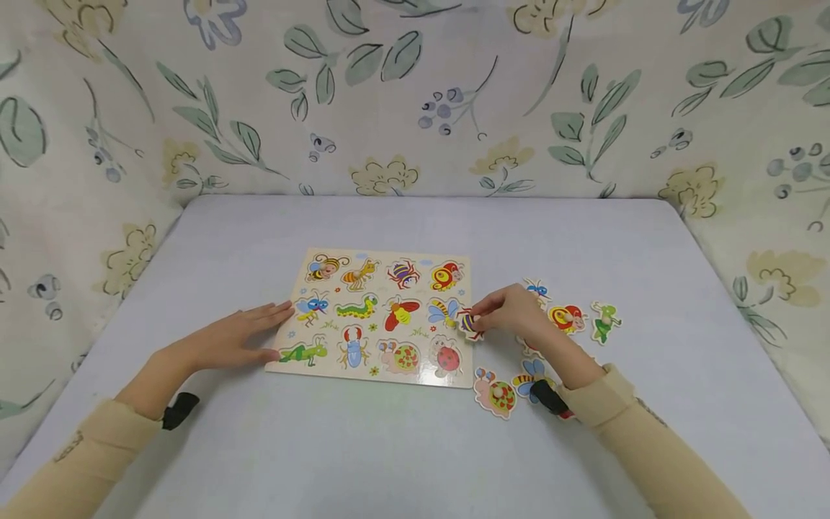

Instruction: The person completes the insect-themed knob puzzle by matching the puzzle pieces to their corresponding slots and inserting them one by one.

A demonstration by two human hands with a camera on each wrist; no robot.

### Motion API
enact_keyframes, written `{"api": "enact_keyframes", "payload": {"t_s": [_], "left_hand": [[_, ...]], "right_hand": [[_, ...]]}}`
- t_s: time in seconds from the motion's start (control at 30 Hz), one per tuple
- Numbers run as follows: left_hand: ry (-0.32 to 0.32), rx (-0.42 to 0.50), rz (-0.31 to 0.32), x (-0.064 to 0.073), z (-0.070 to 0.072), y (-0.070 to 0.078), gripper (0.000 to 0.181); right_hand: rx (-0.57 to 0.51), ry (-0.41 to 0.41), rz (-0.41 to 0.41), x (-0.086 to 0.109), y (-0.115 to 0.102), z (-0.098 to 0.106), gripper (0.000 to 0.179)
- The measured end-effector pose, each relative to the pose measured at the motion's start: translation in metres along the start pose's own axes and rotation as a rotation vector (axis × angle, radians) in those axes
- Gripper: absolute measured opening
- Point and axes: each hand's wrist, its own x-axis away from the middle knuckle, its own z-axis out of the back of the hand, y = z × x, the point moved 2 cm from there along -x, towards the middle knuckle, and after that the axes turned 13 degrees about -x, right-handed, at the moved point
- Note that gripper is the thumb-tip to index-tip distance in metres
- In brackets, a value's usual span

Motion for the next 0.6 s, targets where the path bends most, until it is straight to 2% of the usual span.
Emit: {"api": "enact_keyframes", "payload": {"t_s": [0.23, 0.6], "left_hand": [[0.009, -0.004, -0.005, 0.001, -0.001, 0.000, 0.078], [-0.002, -0.008, 0.005, 0.000, 0.000, 0.000, 0.079]], "right_hand": [[-0.022, 0.001, -0.051, -0.014, -0.008, -0.009, 0.022], [-0.055, 0.082, -0.002, -0.040, -0.026, -0.020, 0.022]]}}
